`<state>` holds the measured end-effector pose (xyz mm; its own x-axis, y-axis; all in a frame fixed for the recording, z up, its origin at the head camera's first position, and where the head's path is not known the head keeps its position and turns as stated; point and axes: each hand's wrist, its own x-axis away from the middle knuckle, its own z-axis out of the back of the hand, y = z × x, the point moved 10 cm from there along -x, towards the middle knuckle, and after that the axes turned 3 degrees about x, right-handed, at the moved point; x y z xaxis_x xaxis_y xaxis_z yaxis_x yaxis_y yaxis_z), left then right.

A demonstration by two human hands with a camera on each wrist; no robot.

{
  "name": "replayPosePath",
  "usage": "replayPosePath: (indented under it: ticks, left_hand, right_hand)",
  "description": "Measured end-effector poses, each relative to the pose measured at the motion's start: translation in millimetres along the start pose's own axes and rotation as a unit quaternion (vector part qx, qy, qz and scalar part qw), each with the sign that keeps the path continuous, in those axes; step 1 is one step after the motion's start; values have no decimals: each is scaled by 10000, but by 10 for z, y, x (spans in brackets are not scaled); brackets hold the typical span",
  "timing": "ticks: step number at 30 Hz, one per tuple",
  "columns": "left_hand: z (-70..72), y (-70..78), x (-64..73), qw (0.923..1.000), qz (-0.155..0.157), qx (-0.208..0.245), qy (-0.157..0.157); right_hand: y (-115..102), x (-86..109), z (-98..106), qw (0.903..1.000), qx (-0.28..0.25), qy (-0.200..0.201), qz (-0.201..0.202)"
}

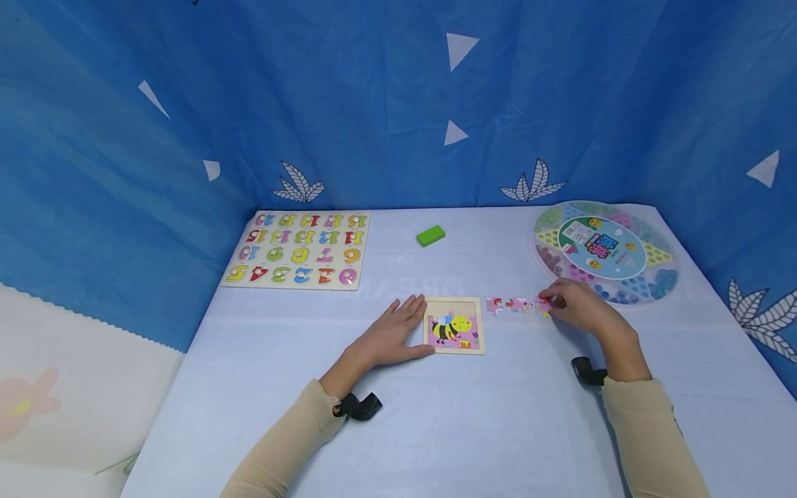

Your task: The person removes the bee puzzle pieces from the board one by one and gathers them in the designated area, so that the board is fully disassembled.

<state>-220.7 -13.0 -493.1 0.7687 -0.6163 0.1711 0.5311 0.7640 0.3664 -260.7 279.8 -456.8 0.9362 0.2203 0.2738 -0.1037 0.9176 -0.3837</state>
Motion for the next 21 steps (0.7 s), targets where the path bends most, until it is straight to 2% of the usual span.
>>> replayPosePath:
  ticks: [10, 16, 21]
  left_hand:
    - [9, 1, 7, 10000, -22, 24, -14]
    - [7, 1, 5, 10000, -33, 72, -14]
    - [-10, -10, -3, 10000, -4, 87, -16]
  right_hand:
    - [-13, 58, 46, 9994, -309, 98, -150]
    - [-91, 63, 66, 9986, -427, 291, 59]
    - [-141, 69, 42, 9981, -559, 261, 82]
